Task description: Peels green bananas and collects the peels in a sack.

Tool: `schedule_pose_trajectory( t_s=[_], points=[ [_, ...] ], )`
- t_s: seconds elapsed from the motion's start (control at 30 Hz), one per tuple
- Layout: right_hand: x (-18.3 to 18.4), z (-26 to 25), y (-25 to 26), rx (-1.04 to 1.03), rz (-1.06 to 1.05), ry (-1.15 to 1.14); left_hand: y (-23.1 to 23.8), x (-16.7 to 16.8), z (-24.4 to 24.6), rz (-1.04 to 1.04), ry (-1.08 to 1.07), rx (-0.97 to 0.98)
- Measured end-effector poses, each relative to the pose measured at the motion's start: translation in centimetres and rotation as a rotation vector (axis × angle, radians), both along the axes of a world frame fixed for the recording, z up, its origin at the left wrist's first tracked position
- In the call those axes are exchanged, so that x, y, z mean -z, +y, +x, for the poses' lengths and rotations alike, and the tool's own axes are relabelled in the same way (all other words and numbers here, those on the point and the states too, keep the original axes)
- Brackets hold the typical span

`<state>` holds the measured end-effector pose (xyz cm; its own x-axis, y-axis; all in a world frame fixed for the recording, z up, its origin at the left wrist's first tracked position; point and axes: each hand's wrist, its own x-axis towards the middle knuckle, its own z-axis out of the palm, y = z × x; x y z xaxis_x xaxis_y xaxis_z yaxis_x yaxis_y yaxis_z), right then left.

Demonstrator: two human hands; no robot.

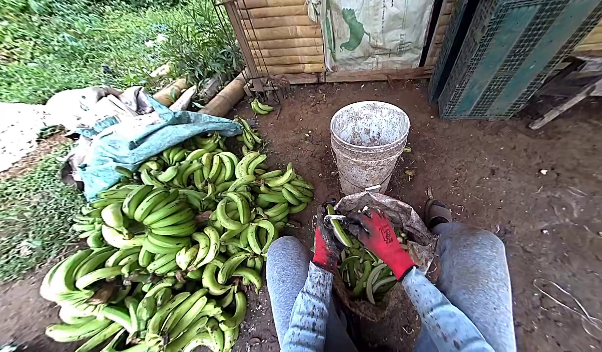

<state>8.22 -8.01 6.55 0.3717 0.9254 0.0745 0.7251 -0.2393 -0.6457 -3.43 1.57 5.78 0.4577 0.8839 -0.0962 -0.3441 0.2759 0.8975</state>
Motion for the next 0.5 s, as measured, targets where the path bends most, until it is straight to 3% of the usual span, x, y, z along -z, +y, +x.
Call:
schedule_pose_trajectory(
  t_s=[0.1,0.2,0.23,0.3,0.4,0.47,0.5],
  points=[
    [0.0,0.3,0.4,0.136,-0.039,0.081,-1.5,0.3,0.4,0.246,0.427,-0.044],
    [0.6,1.7,0.8,0.249,-0.131,0.17,-1.7,0.7,0.6,0.195,0.557,-0.045],
    [0.9,2.3,0.6,0.274,-0.084,0.2,-1.1,0.8,0.6,0.121,0.483,-0.035],
    [0.8,3.1,0.0,0.218,0.056,0.257,0.4,0.9,0.5,-0.142,0.113,-0.01],
    [-1.3,3.9,-1.6,-0.131,0.074,0.342,2.1,0.6,-0.4,-0.407,-0.338,0.155],
    [-2.2,4.0,-2.1,-0.308,0.018,0.346,2.4,0.5,-0.4,-0.56,-0.516,0.312],
    [-2.3,3.9,-2.2,-0.336,0.008,0.316,2.2,0.4,-0.4,-0.553,-0.497,0.333]
  ],
)
